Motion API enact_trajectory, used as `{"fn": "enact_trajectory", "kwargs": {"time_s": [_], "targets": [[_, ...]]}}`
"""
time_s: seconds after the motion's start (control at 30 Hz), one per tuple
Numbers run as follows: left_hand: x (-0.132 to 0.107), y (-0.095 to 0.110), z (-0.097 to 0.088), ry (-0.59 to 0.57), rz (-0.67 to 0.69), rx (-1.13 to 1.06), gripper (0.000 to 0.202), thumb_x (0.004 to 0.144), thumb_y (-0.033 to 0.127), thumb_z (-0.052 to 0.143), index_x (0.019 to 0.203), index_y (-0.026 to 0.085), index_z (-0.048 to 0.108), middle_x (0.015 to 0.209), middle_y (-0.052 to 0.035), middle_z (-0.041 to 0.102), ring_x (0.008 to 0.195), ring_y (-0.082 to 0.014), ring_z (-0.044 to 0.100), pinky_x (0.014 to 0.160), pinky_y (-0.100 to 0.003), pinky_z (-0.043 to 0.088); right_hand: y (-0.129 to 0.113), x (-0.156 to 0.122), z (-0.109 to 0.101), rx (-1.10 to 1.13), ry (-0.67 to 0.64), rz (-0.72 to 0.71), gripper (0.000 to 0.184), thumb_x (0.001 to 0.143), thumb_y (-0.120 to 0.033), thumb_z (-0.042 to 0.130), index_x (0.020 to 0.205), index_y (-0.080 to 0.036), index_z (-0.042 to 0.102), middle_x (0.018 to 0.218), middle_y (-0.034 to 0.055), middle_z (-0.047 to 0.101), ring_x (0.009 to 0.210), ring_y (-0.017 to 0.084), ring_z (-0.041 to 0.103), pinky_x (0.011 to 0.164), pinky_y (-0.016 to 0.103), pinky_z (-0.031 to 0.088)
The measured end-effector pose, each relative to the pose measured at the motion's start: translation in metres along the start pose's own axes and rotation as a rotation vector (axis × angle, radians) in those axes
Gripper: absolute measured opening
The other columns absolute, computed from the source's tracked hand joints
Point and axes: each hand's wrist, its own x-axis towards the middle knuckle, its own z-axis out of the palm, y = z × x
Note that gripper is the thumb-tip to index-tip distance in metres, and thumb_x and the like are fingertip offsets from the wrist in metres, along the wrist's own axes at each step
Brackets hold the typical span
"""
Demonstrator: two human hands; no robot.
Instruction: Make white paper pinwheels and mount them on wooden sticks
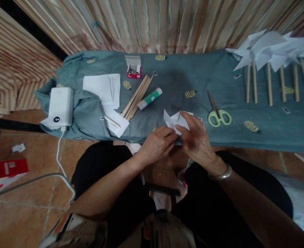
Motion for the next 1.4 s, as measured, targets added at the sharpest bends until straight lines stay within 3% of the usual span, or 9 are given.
{"fn": "enact_trajectory", "kwargs": {"time_s": [0.23, 0.47, 0.67, 0.9, 1.1, 1.23, 1.33, 1.4], "targets": [[0.0, 0.0, 0.001, 0.007, -0.008, 0.034, 0.022, 0.096, 0.017, 0.048, 0.108, 0.015, 0.066, 0.098, -0.0077, 0.067, 0.092, -0.0196, 0.06, 0.079, -0.032, 0.053, 0.001, 0.002, 0.0, 0.02, -0.006, 0.053, 0.033, 0.085, -0.008, 0.047, 0.108, -0.025, 0.063, 0.149, 0.0077, 0.047, 0.134, 0.032, 0.044, 0.106, 0.058, 0.041], [0.0, 0.0, 0.002, 0.027, 0.004, 0.075, 0.021, 0.096, 0.017, 0.049, 0.108, 0.015, 0.067, 0.099, -0.0081, 0.068, 0.093, -0.0191, 0.062, 0.08, -0.032, 0.053, 0.012, 0.002, -0.009, 0.214, 0.048, 0.151, 0.038, 0.082, -0.007, 0.045, 0.109, -0.023, 0.067, 0.139, 0.0094, 0.056, 0.124, 0.028, 0.056, 0.103, 0.053, 0.048], [0.001, -0.003, -0.002, 0.033, 0.001, 0.087, 0.022, 0.095, 0.016, 0.051, 0.11, 0.015, 0.067, 0.099, -0.0083, 0.069, 0.092, -0.0187, 0.063, 0.079, -0.032, 0.054, 0.017, 0.005, -0.013, 0.145, 0.053, 0.253, 0.035, 0.083, -0.011, 0.047, 0.11, -0.022, 0.067, 0.139, 0.0122, 0.058, 0.128, 0.03, 0.056, 0.107, 0.052, 0.046], [0.001, -0.017, -0.011, 0.065, -0.038, 0.128, 0.023, 0.095, 0.014, 0.049, 0.108, 0.013, 0.069, 0.104, -0.0099, 0.071, 0.094, -0.0208, 0.061, 0.082, -0.034, 0.053, 0.017, 0.008, -0.023, 0.08, 0.038, 0.252, 0.031, 0.086, -0.014, 0.046, 0.108, -0.018, 0.067, 0.132, 0.0148, 0.064, 0.12, 0.031, 0.062, 0.103, 0.054, 0.048], [0.005, -0.034, -0.016, 0.1, -0.092, 0.234, 0.026, 0.095, 0.013, 0.046, 0.102, 0.016, 0.071, 0.107, -0.009, 0.069, 0.096, -0.0221, 0.058, 0.081, -0.036, 0.049, 0.016, 0.007, -0.027, 0.08, 0.05, 0.234, 0.025, 0.086, -0.015, 0.048, 0.097, -0.021, 0.07, 0.12, 0.0118, 0.07, 0.11, 0.029, 0.067, 0.097, 0.052, 0.052], [0.007, -0.026, -0.016, 0.128, -0.086, 0.222, 0.023, 0.096, 0.019, 0.048, 0.107, 0.018, 0.068, 0.11, -0.0096, 0.067, 0.102, -0.0226, 0.055, 0.083, -0.037, 0.044, 0.015, 0.006, -0.026, 0.077, 0.047, 0.241, 0.026, 0.086, -0.015, 0.048, 0.093, -0.021, 0.072, 0.12, 0.0108, 0.071, 0.108, 0.029, 0.068, 0.098, 0.053, 0.051], [0.007, -0.014, -0.012, 0.064, -0.032, 0.201, 0.023, 0.095, 0.035, 0.055, 0.104, 0.019, 0.067, 0.108, -0.0088, 0.067, 0.102, -0.0236, 0.055, 0.083, -0.038, 0.041, 0.015, 0.005, -0.025, 0.075, 0.046, 0.246, 0.026, 0.085, -0.014, 0.048, 0.093, -0.021, 0.072, 0.119, 0.0106, 0.071, 0.108, 0.029, 0.068, 0.098, 0.052, 0.051], [0.007, -0.008, -0.01, 0.008, -0.01, 0.208, 0.023, 0.094, 0.036, 0.056, 0.103, 0.018, 0.067, 0.106, -0.0082, 0.067, 0.1, -0.0233, 0.055, 0.081, -0.038, 0.039, 0.015, 0.004, -0.025, 0.069, 0.048, 0.24, 0.027, 0.085, -0.014, 0.048, 0.093, -0.021, 0.072, 0.119, 0.0103, 0.071, 0.107, 0.029, 0.068, 0.099, 0.052, 0.05]]}}
